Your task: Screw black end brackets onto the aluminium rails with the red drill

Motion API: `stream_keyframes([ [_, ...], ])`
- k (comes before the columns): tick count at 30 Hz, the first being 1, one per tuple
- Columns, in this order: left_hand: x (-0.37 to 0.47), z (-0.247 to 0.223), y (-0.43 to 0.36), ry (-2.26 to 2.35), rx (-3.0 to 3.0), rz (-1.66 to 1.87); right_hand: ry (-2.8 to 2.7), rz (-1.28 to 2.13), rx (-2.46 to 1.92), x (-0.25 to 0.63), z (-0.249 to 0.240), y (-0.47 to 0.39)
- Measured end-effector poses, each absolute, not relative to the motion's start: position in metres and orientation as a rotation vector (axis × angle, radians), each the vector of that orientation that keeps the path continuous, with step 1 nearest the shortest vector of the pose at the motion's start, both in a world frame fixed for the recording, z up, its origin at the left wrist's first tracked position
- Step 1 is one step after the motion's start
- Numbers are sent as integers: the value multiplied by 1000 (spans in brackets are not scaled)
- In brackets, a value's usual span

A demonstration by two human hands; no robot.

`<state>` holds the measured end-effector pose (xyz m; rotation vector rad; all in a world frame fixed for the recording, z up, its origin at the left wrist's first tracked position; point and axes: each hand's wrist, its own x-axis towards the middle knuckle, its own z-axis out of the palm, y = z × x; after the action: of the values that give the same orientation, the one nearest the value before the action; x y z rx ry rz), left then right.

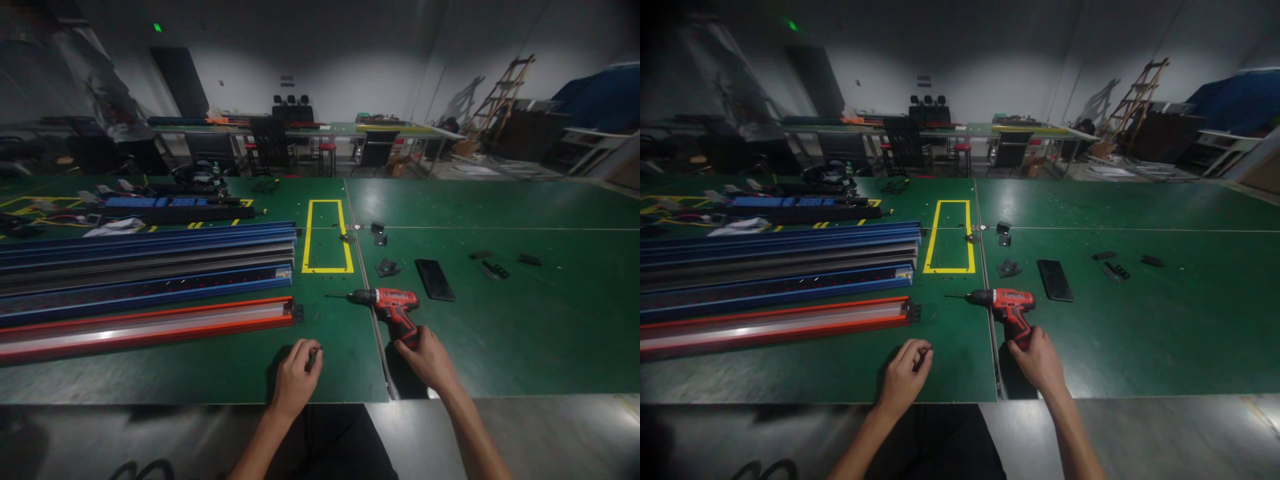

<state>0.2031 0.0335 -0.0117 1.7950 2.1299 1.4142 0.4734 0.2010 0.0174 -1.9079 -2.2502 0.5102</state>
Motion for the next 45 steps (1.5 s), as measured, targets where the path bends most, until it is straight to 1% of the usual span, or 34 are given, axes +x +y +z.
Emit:
stream_keyframes([
  [8,201,-13,44,2197,1739,1243,-2195,743,-1882,514,15,172],
  [14,201,-15,60,2247,1790,1145,-2187,683,-1819,522,14,158],
  [18,202,-19,69,2273,1835,1141,-2111,691,-1844,536,19,190],
  [20,203,-21,70,2273,1868,1181,-2010,543,-1961,545,25,227],
  [23,204,-23,68,2282,1963,1231,-2010,86,-2019,551,37,296],
  [25,205,-24,66,2293,2053,1222,-2018,-60,-2112,546,43,338],
  [26,205,-25,66,2299,2104,1204,-2029,-50,-2177,542,46,356],
  [28,206,-25,65,2310,2216,1149,-2080,77,-2296,531,46,382],
  [31,208,-25,64,2316,2363,1047,-2112,177,-2365,519,41,400],
  [37,208,-20,64,2329,2431,1002,-1988,263,-2319,519,26,404],
  [41,206,-18,63,2276,2495,986,-1943,328,-2298,519,24,407],
  [45,207,-19,62,2291,2476,1000,-1885,325,-2318,516,23,408],
])
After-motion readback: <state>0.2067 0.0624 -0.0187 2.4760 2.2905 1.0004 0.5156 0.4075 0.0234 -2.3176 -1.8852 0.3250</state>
